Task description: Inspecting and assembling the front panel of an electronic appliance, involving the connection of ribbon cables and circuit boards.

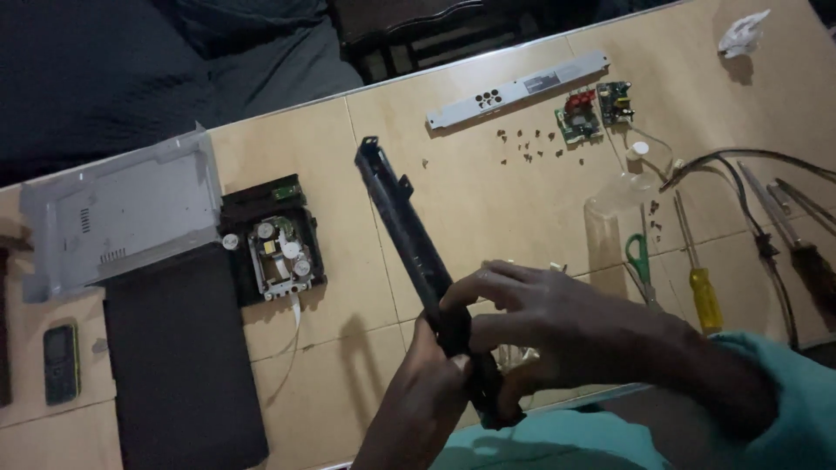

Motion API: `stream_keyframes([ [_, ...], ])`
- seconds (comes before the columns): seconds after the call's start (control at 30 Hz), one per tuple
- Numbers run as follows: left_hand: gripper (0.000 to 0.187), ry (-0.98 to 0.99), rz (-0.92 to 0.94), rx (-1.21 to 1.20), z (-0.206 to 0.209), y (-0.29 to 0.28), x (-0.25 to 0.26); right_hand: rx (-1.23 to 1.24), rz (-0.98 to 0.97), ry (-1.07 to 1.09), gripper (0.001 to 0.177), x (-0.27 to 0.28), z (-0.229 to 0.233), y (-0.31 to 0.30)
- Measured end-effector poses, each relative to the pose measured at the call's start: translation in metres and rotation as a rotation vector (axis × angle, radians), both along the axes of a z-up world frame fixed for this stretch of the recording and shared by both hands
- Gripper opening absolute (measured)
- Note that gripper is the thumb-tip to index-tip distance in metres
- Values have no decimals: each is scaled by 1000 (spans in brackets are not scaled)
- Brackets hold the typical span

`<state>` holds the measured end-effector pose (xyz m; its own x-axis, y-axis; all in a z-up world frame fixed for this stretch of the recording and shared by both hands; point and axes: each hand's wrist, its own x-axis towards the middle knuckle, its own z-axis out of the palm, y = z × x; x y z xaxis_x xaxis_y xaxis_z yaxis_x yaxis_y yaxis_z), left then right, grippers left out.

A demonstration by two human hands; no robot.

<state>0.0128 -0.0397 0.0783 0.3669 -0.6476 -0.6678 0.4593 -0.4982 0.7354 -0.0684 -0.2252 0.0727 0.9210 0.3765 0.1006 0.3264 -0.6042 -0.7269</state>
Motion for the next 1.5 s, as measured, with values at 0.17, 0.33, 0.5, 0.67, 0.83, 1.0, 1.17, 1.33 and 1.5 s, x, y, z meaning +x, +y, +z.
stream_keyframes([
  [0.17,70,476,216,-553,-19,12,-10,50,-16,56,46,1,-5,-5],
  [0.33,69,552,293,-693,-25,10,-14,120,-29,83,50,-3,-12,-7],
  [0.5,73,516,241,-599,-21,8,-10,201,-40,134,33,-1,1,-9],
  [0.67,69,438,186,-630,-4,8,-4,140,-68,219,20,2,9,-8],
  [0.83,93,319,283,-678,-25,13,-7,230,-304,-58,22,-1,2,9],
  [1.0,94,317,285,-713,-21,14,-6,51,-410,-105,13,-10,4,26],
  [1.17,99,279,282,-638,-24,15,-5,31,-550,-234,14,-11,6,32],
  [1.33,93,293,266,-728,-26,15,-6,97,-649,-177,24,-11,11,39],
  [1.5,92,243,246,-667,-21,11,-3,118,-738,-90,29,-21,11,43],
])
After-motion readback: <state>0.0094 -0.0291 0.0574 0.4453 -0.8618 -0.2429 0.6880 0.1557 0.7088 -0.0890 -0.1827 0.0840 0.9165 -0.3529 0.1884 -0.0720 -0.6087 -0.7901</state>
